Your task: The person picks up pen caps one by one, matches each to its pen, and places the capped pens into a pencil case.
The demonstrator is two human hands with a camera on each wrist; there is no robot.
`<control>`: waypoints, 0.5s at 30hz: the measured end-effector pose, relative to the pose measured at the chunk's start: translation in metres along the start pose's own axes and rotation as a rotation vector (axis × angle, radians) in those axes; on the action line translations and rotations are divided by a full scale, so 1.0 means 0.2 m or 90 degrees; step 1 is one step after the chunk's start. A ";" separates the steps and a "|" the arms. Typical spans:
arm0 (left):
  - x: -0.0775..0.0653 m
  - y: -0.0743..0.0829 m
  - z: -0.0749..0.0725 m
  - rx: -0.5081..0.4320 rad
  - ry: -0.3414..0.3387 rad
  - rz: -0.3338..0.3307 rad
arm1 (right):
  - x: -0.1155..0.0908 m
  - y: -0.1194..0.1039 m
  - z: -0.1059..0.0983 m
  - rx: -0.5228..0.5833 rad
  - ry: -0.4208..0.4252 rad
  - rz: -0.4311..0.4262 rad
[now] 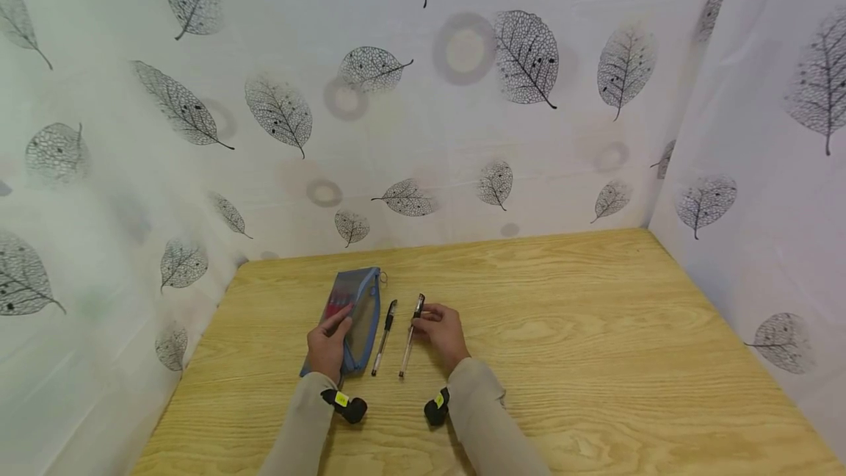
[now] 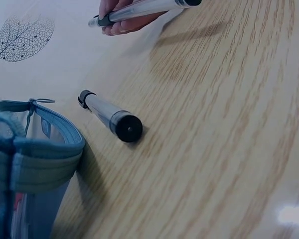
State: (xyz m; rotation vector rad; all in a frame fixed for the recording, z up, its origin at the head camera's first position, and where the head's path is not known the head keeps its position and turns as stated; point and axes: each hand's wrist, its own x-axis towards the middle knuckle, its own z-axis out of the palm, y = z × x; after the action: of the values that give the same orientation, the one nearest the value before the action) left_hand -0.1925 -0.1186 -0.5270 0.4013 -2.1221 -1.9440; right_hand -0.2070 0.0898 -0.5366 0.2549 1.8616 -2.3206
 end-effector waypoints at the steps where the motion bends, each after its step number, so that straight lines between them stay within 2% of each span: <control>1: 0.00 0.00 0.00 0.002 -0.001 0.000 | 0.00 0.00 0.00 0.008 -0.001 0.004; 7: -0.01 0.00 0.00 0.011 -0.002 -0.003 | 0.00 -0.01 0.04 0.028 -0.016 0.020; 15: -0.01 0.01 0.00 0.013 -0.003 0.001 | 0.03 -0.07 0.14 0.007 -0.047 0.005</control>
State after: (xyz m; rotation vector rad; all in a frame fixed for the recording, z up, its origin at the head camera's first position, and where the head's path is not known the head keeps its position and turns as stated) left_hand -0.1912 -0.1172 -0.5255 0.3991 -2.1450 -1.9260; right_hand -0.2178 0.0645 -0.5193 0.1759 1.8104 -2.3030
